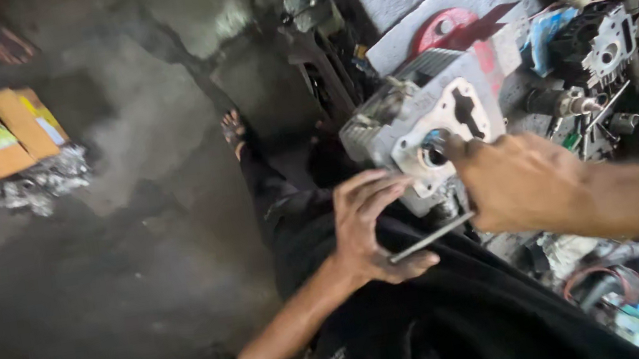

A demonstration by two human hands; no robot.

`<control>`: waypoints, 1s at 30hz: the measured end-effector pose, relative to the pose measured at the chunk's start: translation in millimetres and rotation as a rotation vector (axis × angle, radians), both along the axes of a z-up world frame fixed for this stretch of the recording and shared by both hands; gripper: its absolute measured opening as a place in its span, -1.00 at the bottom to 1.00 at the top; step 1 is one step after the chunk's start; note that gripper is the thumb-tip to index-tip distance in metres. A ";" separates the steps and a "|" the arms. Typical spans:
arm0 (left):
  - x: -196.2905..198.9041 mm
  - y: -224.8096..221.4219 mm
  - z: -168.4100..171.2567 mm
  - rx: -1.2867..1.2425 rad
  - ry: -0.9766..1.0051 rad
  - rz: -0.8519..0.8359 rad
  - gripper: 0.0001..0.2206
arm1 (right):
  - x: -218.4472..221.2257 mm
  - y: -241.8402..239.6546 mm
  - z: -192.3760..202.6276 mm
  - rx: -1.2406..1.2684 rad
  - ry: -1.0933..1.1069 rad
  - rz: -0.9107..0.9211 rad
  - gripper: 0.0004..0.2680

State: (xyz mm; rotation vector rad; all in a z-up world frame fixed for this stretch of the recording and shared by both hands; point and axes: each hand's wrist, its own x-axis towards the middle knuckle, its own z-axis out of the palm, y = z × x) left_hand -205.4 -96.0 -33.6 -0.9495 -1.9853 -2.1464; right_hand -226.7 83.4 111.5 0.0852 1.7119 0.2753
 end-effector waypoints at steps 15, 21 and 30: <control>-129.8 207.4 62.7 -0.490 0.230 -1.150 -0.37 | 109.3 38.9 -32.1 -0.960 0.633 -2.146 -0.61; -74.1 87.0 91.5 -0.902 0.197 -0.925 -0.36 | 119.1 54.0 7.3 -0.739 1.628 -0.974 -0.70; -4.8 -32.9 63.7 -0.729 -0.250 -0.603 -0.66 | 41.3 17.8 9.5 -0.209 0.543 0.096 -0.74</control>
